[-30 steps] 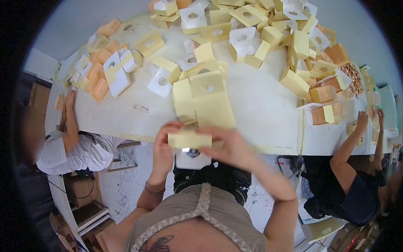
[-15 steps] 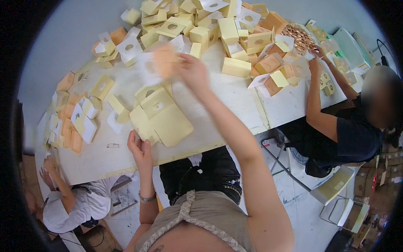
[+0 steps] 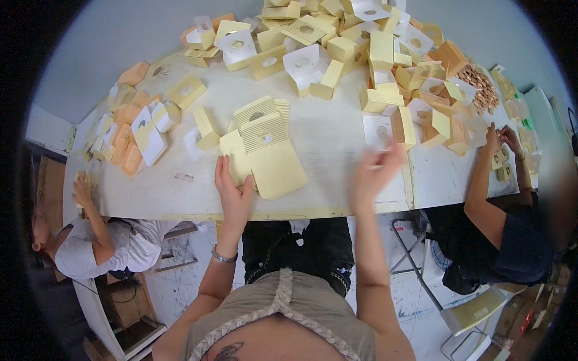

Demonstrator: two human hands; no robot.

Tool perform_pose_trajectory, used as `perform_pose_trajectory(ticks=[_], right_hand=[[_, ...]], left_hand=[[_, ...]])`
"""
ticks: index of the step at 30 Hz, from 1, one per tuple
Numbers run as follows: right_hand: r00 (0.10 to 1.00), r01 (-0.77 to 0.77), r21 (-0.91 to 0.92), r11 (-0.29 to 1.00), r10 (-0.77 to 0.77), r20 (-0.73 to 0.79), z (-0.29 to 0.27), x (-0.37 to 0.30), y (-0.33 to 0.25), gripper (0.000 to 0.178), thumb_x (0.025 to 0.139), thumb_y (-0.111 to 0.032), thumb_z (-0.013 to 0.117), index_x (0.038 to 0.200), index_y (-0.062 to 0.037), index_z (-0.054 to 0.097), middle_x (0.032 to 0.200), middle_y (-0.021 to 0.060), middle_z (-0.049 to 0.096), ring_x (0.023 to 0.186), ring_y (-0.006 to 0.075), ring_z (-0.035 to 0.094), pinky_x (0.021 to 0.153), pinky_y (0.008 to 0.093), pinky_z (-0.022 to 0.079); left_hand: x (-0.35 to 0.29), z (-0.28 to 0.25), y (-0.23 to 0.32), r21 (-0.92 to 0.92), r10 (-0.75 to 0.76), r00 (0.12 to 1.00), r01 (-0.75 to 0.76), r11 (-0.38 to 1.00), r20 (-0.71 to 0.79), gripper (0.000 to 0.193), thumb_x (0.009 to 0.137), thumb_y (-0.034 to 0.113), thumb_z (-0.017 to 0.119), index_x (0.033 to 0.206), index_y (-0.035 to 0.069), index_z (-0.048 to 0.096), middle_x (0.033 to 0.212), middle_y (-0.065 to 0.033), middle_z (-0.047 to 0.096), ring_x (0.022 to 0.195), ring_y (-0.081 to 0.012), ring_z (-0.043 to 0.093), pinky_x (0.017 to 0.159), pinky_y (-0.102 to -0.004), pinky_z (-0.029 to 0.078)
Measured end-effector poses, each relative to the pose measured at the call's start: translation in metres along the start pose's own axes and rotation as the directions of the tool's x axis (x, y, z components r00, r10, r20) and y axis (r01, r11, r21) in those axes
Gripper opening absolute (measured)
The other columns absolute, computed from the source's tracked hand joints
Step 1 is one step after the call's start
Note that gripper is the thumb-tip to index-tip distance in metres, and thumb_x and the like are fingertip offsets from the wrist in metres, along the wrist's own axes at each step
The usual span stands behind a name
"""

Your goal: The person folds and assembles small yellow paper boxes at a table. They pick up flat pieces, fold them into box shapes, and place the finished boxes on the table. Two other people are also assembling boxes at the same table.

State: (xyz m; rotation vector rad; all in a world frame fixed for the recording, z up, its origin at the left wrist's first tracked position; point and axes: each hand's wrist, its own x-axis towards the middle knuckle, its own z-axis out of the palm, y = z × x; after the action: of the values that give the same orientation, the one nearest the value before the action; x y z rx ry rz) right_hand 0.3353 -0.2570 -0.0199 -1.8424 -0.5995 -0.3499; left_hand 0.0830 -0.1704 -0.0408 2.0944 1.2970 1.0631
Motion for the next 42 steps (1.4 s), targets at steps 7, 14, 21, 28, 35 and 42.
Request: perform_pose_trajectory(ticks=[7, 14, 21, 28, 35, 42], right_hand=[[0.5, -0.299, -0.034, 0.954, 0.187, 0.846, 0.079, -0.015, -0.051, 0.054, 0.071, -0.022, 0.075, 0.114, 0.003, 0.054, 0.095, 0.014, 0.063, 0.085, 0.0234, 0.061, 0.074, 0.0321, 0.048], [0.529, -0.265, -0.036, 0.964, 0.177, 0.83, 0.079, -0.009, -0.038, 0.058, 0.073, -0.028, 0.072, 0.118, 0.0034, 0.052, 0.105, 0.016, 0.063, 0.088, 0.0245, 0.063, 0.076, 0.0327, 0.05], [0.579, 0.054, -0.034, 0.998, -0.004, 0.815, 0.083, -0.036, -0.056, 0.073, 0.072, -0.034, 0.072, 0.127, 0.0056, 0.045, 0.107, 0.0259, 0.06, 0.099, 0.0332, 0.06, 0.081, 0.0368, 0.05], [0.18, -0.459, -0.122, 0.88, 0.227, 0.957, 0.105, 0.015, -0.057, 0.057, 0.076, -0.032, 0.072, 0.114, 0.0076, 0.055, 0.097, 0.0189, 0.065, 0.084, 0.0255, 0.065, 0.076, 0.0337, 0.051], [0.12, -0.474, -0.129, 0.871, 0.209, 0.971, 0.1, 0.029, -0.08, 0.06, 0.075, -0.024, 0.074, 0.119, 0.0069, 0.05, 0.111, 0.0171, 0.06, 0.098, 0.0238, 0.06, 0.082, 0.0334, 0.049], [0.479, 0.309, 0.553, 0.774, -0.629, 0.612, 0.035, 0.023, -0.084, 0.044, 0.07, -0.006, 0.068, 0.112, -0.0138, 0.058, 0.118, 0.0099, 0.058, 0.11, 0.0279, 0.054, 0.091, 0.0314, 0.042]], left_hand=[[0.0, -0.003, 0.004, 0.008, -0.001, 0.999, 0.001, 1.0, 0.033, 0.063, 0.082, 0.013, 0.06, 0.136, -0.001, 0.029, 0.141, -0.0259, 0.022, 0.13, -0.0393, 0.024, 0.103, -0.0441, 0.029], [0.0, 0.001, -0.007, -0.067, 0.0, 1.0, -0.002, 0.998, -0.021, 0.062, 0.084, 0.01, 0.058, 0.137, -0.002, 0.027, 0.139, -0.0259, 0.027, 0.126, -0.0372, 0.032, 0.101, -0.0419, 0.033], [0.059, -0.011, -0.015, -0.575, -0.232, 0.928, 0.363, 0.733, 0.29, 0.041, 0.086, 0.002, 0.054, 0.122, -0.007, 0.037, 0.118, -0.0161, 0.052, 0.108, -0.02, 0.051, 0.091, -0.0299, 0.042], [0.108, -0.02, -0.025, -0.289, -0.366, 0.691, 0.639, 0.713, 0.624, 0.037, 0.084, 0.023, 0.064, 0.11, -0.002, 0.054, 0.089, -0.0028, 0.058, 0.073, -0.0085, 0.05, 0.061, -0.0221, 0.041], [0.103, -0.019, -0.022, -0.379, -0.178, 0.75, 0.505, 0.775, 0.637, 0.036, 0.081, 0.02, 0.069, 0.11, 0.001, 0.055, 0.085, 0.0, 0.055, 0.071, -0.0084, 0.048, 0.062, -0.0213, 0.041], [0.072, -0.045, 0.008, -0.269, 0.219, 0.975, -0.204, 0.941, 0.025, 0.041, 0.069, 0.005, 0.073, 0.104, 0.006, 0.052, 0.112, -0.0092, 0.051, 0.11, -0.0217, 0.052, 0.084, -0.0283, 0.046]])
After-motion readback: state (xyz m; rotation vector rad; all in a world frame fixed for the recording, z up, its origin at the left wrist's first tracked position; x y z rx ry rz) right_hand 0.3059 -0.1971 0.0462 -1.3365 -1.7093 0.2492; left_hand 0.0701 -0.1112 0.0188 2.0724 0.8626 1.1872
